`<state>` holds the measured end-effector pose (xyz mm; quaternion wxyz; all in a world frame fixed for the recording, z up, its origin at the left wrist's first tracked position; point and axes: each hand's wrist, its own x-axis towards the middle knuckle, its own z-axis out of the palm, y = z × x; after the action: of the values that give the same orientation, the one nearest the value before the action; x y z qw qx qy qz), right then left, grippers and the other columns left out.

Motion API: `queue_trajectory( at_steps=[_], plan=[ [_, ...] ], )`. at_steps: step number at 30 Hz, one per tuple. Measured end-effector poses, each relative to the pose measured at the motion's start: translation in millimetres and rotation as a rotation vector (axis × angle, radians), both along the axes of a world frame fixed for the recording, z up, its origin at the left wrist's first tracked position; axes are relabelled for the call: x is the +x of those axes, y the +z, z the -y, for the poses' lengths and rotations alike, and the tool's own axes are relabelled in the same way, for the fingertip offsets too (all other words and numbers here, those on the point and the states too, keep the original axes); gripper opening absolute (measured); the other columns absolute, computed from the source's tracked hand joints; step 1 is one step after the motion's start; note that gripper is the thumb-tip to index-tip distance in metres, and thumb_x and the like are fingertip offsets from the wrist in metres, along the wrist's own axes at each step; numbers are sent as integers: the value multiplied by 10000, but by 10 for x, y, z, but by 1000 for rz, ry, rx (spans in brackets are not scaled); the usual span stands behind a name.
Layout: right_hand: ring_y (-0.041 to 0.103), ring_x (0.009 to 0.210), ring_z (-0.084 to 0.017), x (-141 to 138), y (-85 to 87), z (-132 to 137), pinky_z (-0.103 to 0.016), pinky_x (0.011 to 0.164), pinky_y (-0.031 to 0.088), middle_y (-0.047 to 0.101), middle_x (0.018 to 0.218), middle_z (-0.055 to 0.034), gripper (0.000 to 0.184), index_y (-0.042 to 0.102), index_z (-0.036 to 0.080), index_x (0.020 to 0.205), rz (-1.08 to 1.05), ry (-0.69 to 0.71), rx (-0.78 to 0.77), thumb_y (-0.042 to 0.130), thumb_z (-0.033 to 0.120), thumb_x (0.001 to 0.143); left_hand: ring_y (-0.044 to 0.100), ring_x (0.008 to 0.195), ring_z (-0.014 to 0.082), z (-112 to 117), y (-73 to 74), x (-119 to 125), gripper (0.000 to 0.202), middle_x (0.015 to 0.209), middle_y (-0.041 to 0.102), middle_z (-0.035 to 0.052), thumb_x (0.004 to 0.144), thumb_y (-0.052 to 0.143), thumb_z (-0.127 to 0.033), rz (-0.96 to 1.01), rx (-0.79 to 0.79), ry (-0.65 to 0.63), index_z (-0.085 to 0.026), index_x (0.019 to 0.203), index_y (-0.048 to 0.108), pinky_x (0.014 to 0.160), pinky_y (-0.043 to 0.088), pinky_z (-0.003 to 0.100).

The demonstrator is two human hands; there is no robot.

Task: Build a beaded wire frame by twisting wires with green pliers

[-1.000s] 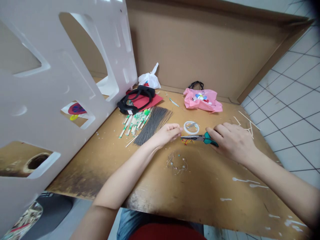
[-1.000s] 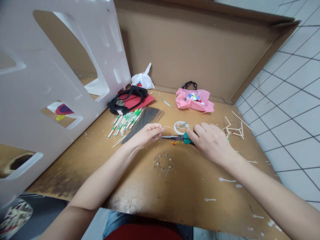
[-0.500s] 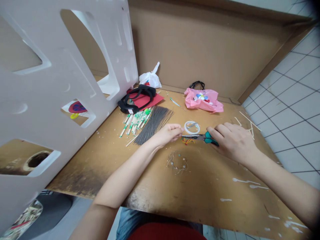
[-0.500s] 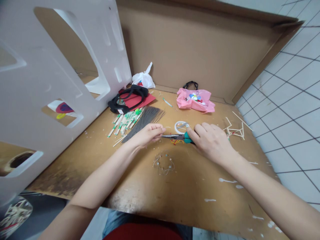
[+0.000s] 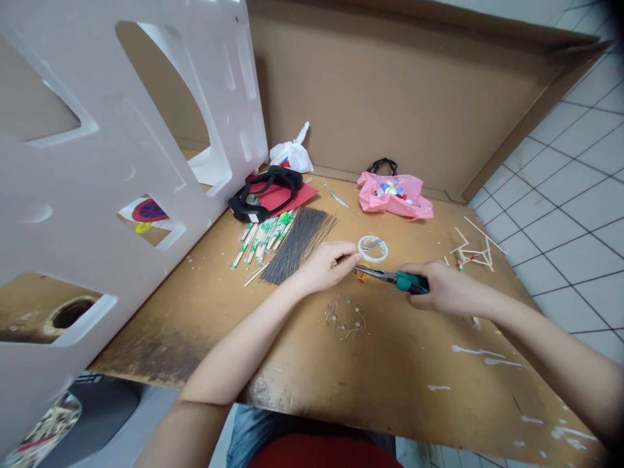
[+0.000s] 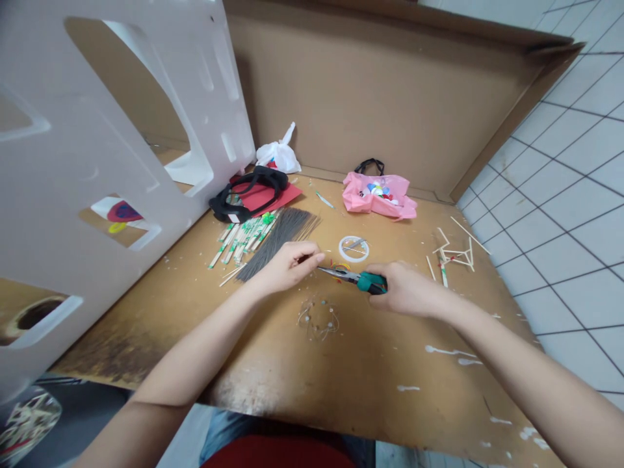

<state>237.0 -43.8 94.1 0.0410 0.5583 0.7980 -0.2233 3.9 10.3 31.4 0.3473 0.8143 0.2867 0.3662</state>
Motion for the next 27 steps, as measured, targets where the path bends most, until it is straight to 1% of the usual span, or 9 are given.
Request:
queue_trajectory(
  at_steps=[3,6,11,15,18,21,23,25,27],
  plan=[
    [483,583,-134,-25,-81,37,-248,539,337,579,701,25,220,589,232,899,-2,7,89,528,253,689,335,573,91,-10,-5,-15,309,593,360,-39,898,415,-300,-88,48,0,-169,620,396,576,237,239],
    [546,680,-170,17,-243,105,-275,611,393,624,825,-19,302,597,228,994,18,9,202,544,267,699,305,556,91,-60,-67,-19,327,569,321,-47,888,425,-302,-140,8,66,-169,594,370,563,215,244],
    [590,966,-251,308,-808,216,-375,821,460,623,1098,-115,434,579,193,1140,41,-7,333,569,263,712,291,545,82,-167,-136,-50,340,566,313,-57,873,443,-380,-41,-228,-9,-164,611,425,545,229,229],
    [580,1012,-270,557,-1291,278,-421,866,464,621,1102,-144,380,593,170,1132,63,-86,465,554,314,782,333,507,71,-178,-112,-64,340,544,387,-59,848,478,-447,74,-428,-163,-157,671,497,519,259,217],
    [563,1041,-284,656,-1499,316,-439,882,459,623,1084,-154,388,593,150,1147,59,-116,499,535,361,827,339,477,59,-158,-95,-56,355,528,398,-62,823,512,-477,167,-587,-237,-156,673,490,493,263,204],
    [559,1054,-291,678,-1552,322,-462,878,459,635,1070,-150,363,617,164,1120,-2,-145,538,520,383,847,331,468,51,-148,-95,-53,358,529,395,-63,812,530,-481,197,-641,-254,-155,671,487,482,260,195],
    [560,1067,-297,643,-1487,297,-490,884,448,647,1080,-141,328,643,188,1078,-75,-179,559,525,389,847,336,472,56,-145,-102,-55,354,533,393,-62,830,508,-478,163,-609,-258,-157,680,490,485,267,195],
    [578,1046,-287,555,-1341,253,-493,891,445,666,1066,-127,313,666,199,1034,-203,-239,525,516,408,855,359,494,67,-131,-108,-50,350,554,415,-50,859,474,-460,63,-488,-251,-158,683,499,505,284,204],
    [623,938,-241,413,-1138,200,-433,852,477,692,986,-107,339,689,197,988,-415,-329,407,465,428,882,415,550,86,-97,-107,-27,338,601,470,-24,889,444,-415,-93,-257,-215,-157,685,522,556,310,220]
  ],
)
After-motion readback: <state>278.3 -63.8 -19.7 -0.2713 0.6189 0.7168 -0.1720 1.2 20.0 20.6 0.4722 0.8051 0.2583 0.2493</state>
